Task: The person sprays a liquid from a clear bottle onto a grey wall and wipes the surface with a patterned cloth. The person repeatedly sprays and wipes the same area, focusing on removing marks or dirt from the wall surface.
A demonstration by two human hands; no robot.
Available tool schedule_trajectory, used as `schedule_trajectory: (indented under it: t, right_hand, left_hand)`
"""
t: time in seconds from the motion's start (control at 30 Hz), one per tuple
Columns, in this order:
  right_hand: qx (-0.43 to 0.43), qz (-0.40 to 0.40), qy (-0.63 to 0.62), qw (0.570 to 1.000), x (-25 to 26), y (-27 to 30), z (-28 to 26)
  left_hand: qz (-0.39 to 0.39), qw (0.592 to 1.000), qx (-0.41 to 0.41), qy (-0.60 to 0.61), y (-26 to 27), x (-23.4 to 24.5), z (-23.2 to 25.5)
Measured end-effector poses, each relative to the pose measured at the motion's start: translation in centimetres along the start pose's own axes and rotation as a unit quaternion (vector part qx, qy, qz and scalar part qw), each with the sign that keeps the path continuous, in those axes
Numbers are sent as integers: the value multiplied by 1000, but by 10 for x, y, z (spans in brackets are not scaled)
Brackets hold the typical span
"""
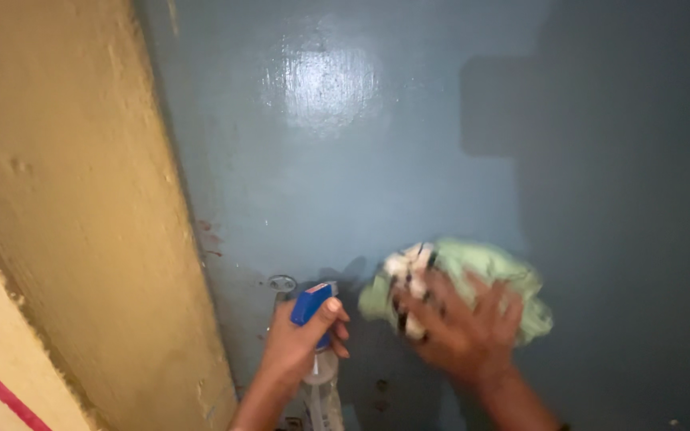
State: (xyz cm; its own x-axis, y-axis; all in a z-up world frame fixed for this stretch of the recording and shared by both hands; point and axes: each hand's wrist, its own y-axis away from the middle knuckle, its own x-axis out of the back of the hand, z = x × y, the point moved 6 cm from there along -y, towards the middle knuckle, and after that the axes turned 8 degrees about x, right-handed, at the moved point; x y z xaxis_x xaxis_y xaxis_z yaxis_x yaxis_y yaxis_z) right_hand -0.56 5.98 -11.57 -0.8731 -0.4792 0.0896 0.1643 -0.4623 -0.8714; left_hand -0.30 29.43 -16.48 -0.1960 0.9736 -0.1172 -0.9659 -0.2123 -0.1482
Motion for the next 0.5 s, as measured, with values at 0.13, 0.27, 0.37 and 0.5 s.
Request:
schedule_trajectory:
  t: [0.13, 0.27, 0.37, 0.5]
  right_hand:
    - [-60, 46, 60, 995, -1, -73, 55]
    - [-101, 88, 87, 987, 4, -97, 59]
    - [-89, 68, 62, 992, -1, -88, 35]
    - [-24, 62, 50, 997, -5, -65, -10]
  left_hand:
    - [-57, 998, -15, 11, 1, 1, -3]
    - [-84, 996, -30, 21, 2, 8, -5]
    - [-97, 995, -26, 24, 0, 10, -10]
    - [-112, 992, -45, 42, 2, 8, -8]
